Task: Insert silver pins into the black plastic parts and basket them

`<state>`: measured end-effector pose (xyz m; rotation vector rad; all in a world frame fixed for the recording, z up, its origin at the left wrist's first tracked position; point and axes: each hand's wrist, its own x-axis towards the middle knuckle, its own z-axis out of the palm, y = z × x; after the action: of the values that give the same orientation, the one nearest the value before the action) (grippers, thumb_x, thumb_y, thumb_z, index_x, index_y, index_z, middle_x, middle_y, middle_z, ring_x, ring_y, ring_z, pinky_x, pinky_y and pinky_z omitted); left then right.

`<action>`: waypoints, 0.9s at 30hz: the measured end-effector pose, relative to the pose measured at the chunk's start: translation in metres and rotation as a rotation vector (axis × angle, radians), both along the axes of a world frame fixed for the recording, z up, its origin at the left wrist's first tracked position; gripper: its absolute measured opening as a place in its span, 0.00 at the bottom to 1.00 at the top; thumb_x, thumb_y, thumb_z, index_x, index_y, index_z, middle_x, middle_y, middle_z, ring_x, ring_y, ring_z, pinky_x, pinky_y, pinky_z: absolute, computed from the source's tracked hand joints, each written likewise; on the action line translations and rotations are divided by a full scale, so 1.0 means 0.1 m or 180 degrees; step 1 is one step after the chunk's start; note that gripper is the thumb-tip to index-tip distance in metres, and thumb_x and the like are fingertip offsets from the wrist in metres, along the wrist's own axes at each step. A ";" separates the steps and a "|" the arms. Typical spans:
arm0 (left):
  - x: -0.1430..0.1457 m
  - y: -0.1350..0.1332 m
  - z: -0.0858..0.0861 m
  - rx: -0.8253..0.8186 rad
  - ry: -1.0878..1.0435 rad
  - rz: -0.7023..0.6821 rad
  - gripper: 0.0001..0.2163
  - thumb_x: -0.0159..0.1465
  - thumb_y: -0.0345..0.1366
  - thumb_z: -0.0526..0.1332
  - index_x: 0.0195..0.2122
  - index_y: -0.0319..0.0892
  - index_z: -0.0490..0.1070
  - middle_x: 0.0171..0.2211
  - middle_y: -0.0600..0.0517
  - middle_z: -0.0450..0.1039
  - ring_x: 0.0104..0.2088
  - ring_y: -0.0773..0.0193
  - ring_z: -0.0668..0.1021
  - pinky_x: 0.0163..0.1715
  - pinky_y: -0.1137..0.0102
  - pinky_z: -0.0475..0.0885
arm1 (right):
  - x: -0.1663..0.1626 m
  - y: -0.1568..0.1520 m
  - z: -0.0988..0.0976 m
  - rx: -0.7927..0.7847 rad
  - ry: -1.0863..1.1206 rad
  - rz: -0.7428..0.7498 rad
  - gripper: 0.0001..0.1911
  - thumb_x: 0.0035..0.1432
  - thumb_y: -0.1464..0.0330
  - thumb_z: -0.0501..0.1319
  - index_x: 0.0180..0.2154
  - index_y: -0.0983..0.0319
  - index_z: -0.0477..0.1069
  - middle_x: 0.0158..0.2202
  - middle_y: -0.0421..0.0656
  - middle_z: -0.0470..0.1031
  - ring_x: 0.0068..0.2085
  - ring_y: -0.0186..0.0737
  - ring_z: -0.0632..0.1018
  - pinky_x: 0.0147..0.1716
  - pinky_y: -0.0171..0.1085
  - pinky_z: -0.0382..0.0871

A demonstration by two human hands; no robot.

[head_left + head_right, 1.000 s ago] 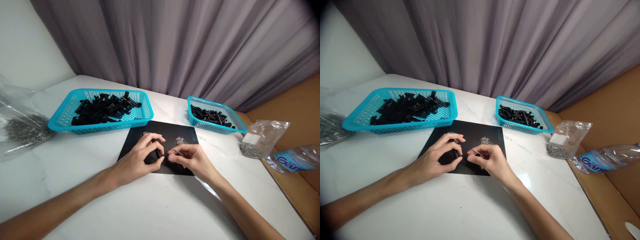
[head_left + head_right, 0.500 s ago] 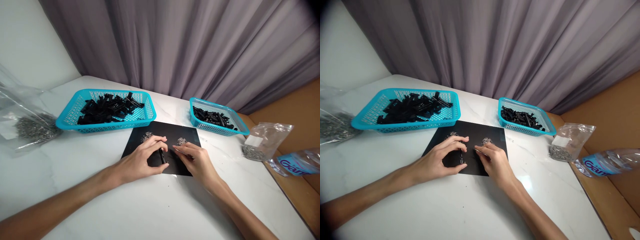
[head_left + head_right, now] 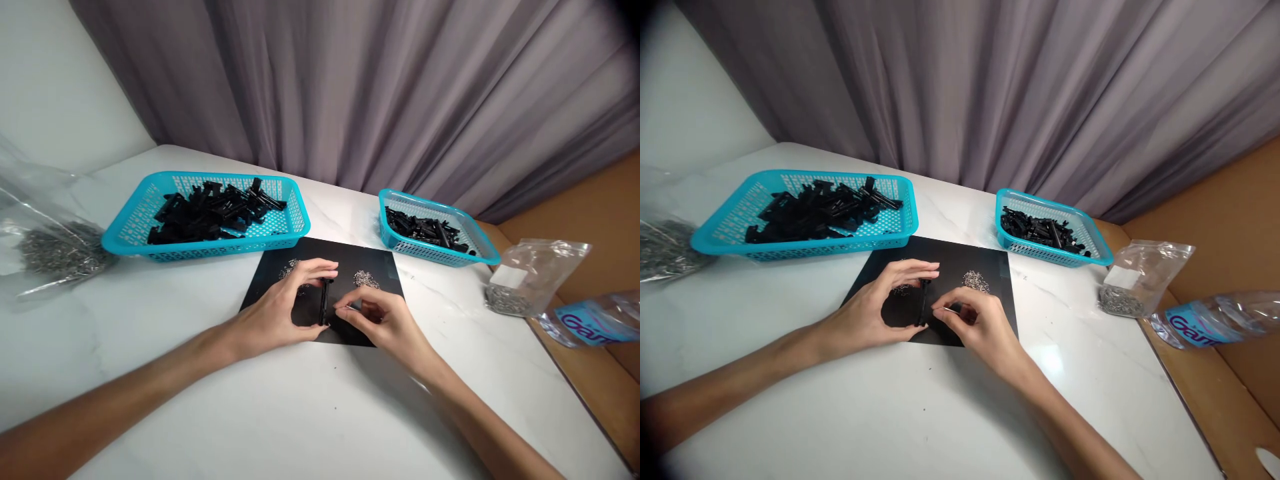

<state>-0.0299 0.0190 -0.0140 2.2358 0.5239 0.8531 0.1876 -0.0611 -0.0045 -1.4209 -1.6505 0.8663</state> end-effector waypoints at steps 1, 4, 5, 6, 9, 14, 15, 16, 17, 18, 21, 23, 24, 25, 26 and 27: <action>0.00 0.00 0.01 0.0048 -0.0037 -0.0025 0.36 0.59 0.29 0.70 0.66 0.49 0.57 0.65 0.44 0.63 0.63 0.51 0.73 0.59 0.55 0.77 | -0.01 0.00 -0.01 -0.0041 0.0027 -0.0028 0.07 0.64 0.63 0.66 0.37 0.58 0.80 0.24 0.36 0.68 0.24 0.32 0.60 0.24 0.35 0.53; 0.00 -0.01 0.05 0.0268 0.0032 -0.0051 0.31 0.58 0.26 0.68 0.62 0.47 0.63 0.65 0.44 0.64 0.64 0.53 0.71 0.58 0.59 0.77 | -0.03 -0.02 0.00 -0.0163 0.0134 -0.0055 0.07 0.63 0.63 0.66 0.36 0.59 0.79 0.21 0.34 0.61 0.23 0.32 0.58 0.23 0.35 0.51; -0.01 -0.01 0.06 0.0366 0.0084 -0.0034 0.30 0.58 0.26 0.68 0.61 0.47 0.64 0.64 0.44 0.65 0.64 0.53 0.71 0.59 0.58 0.76 | -0.03 -0.02 0.02 -0.0202 0.0203 -0.0032 0.07 0.63 0.62 0.66 0.35 0.59 0.79 0.21 0.34 0.62 0.23 0.32 0.58 0.23 0.35 0.50; -0.02 -0.01 0.07 0.0454 0.0147 -0.0003 0.29 0.58 0.26 0.69 0.60 0.46 0.65 0.64 0.44 0.65 0.64 0.53 0.70 0.61 0.57 0.74 | -0.03 -0.03 0.03 -0.0243 0.0283 -0.0005 0.08 0.63 0.62 0.66 0.35 0.60 0.79 0.21 0.34 0.62 0.23 0.31 0.58 0.23 0.35 0.50; -0.03 -0.01 0.07 0.0685 0.0240 0.0092 0.28 0.57 0.27 0.70 0.58 0.45 0.65 0.62 0.45 0.68 0.63 0.52 0.71 0.64 0.53 0.70 | -0.05 -0.03 0.07 -0.0306 0.0490 0.0041 0.11 0.62 0.59 0.67 0.35 0.60 0.80 0.24 0.36 0.67 0.24 0.31 0.59 0.23 0.35 0.51; -0.03 -0.02 0.06 0.0911 0.0239 0.0225 0.27 0.59 0.29 0.69 0.59 0.44 0.63 0.53 0.46 0.74 0.57 0.52 0.76 0.60 0.54 0.72 | -0.13 -0.05 0.04 -0.0338 0.0693 -0.0009 0.10 0.61 0.60 0.68 0.35 0.60 0.81 0.33 0.40 0.75 0.26 0.31 0.61 0.25 0.36 0.54; -0.03 -0.02 0.07 0.0932 0.0237 0.0253 0.27 0.59 0.29 0.68 0.59 0.43 0.64 0.53 0.46 0.74 0.57 0.52 0.76 0.59 0.55 0.72 | -0.15 -0.06 0.03 -0.0374 0.0735 -0.0023 0.10 0.61 0.60 0.68 0.35 0.60 0.81 0.33 0.40 0.75 0.26 0.32 0.63 0.25 0.36 0.55; -0.04 -0.03 0.07 0.0947 0.0231 0.0278 0.26 0.59 0.29 0.68 0.59 0.43 0.64 0.53 0.46 0.74 0.56 0.53 0.76 0.58 0.56 0.73 | -0.16 -0.07 0.03 -0.0405 0.0780 -0.0040 0.10 0.61 0.59 0.68 0.35 0.60 0.81 0.34 0.41 0.75 0.27 0.33 0.65 0.26 0.36 0.57; -0.04 -0.03 0.08 0.0951 0.0228 0.0301 0.26 0.59 0.29 0.69 0.59 0.43 0.64 0.53 0.46 0.74 0.56 0.53 0.76 0.57 0.57 0.74 | -0.17 -0.08 0.03 -0.0432 0.0825 -0.0054 0.10 0.61 0.59 0.68 0.35 0.59 0.81 0.35 0.42 0.76 0.29 0.34 0.67 0.27 0.36 0.59; -0.04 -0.03 0.08 0.0944 0.0229 0.0324 0.27 0.59 0.30 0.69 0.59 0.43 0.64 0.52 0.46 0.73 0.56 0.53 0.75 0.56 0.58 0.74 | -0.18 -0.09 0.04 -0.0456 0.0866 -0.0066 0.10 0.61 0.59 0.68 0.35 0.59 0.81 0.36 0.43 0.76 0.31 0.35 0.69 0.29 0.36 0.60; -0.05 -0.03 0.09 0.0911 0.0261 0.0368 0.28 0.58 0.30 0.70 0.59 0.43 0.65 0.52 0.46 0.73 0.55 0.54 0.75 0.56 0.59 0.75 | -0.19 -0.10 0.05 -0.0495 0.0937 -0.0057 0.10 0.62 0.59 0.68 0.34 0.60 0.81 0.36 0.43 0.76 0.33 0.37 0.72 0.31 0.37 0.62; -0.05 -0.03 0.09 0.0904 0.0266 0.0386 0.27 0.58 0.30 0.70 0.58 0.43 0.65 0.52 0.47 0.73 0.55 0.53 0.76 0.55 0.59 0.75 | -0.19 -0.10 0.06 -0.0509 0.0944 -0.0012 0.10 0.62 0.60 0.68 0.34 0.59 0.81 0.36 0.42 0.76 0.33 0.36 0.72 0.30 0.36 0.63; -0.05 -0.03 0.09 0.0907 0.0268 0.0393 0.27 0.58 0.30 0.70 0.58 0.43 0.65 0.52 0.46 0.73 0.55 0.53 0.76 0.55 0.59 0.75 | -0.18 -0.10 0.05 -0.0501 0.0931 0.0016 0.10 0.62 0.60 0.68 0.34 0.59 0.81 0.36 0.42 0.75 0.33 0.36 0.72 0.30 0.36 0.62; -0.05 -0.03 0.09 0.0916 0.0271 0.0394 0.27 0.58 0.31 0.70 0.58 0.43 0.65 0.51 0.46 0.73 0.55 0.53 0.76 0.54 0.59 0.75 | -0.17 -0.09 0.05 -0.0474 0.0900 0.0046 0.09 0.62 0.60 0.68 0.35 0.59 0.81 0.36 0.42 0.75 0.32 0.35 0.72 0.30 0.36 0.62; -0.05 -0.03 0.09 0.0934 0.0271 0.0389 0.27 0.58 0.30 0.70 0.58 0.42 0.66 0.51 0.46 0.73 0.55 0.53 0.76 0.55 0.59 0.75 | -0.16 -0.09 0.04 -0.0418 0.0841 0.0084 0.09 0.63 0.61 0.68 0.35 0.59 0.80 0.36 0.41 0.76 0.32 0.35 0.72 0.29 0.36 0.62; -0.04 -0.03 0.09 0.0957 0.0269 0.0380 0.26 0.58 0.30 0.69 0.58 0.42 0.66 0.51 0.46 0.74 0.55 0.53 0.76 0.55 0.58 0.75 | -0.15 -0.08 0.04 -0.0334 0.0754 0.0147 0.08 0.63 0.62 0.68 0.36 0.59 0.80 0.36 0.41 0.76 0.33 0.35 0.72 0.29 0.35 0.63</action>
<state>-0.0343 0.0162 -0.0051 2.5438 0.6073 0.9539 0.1725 -0.0691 -0.0005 -1.2982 -1.4820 1.1168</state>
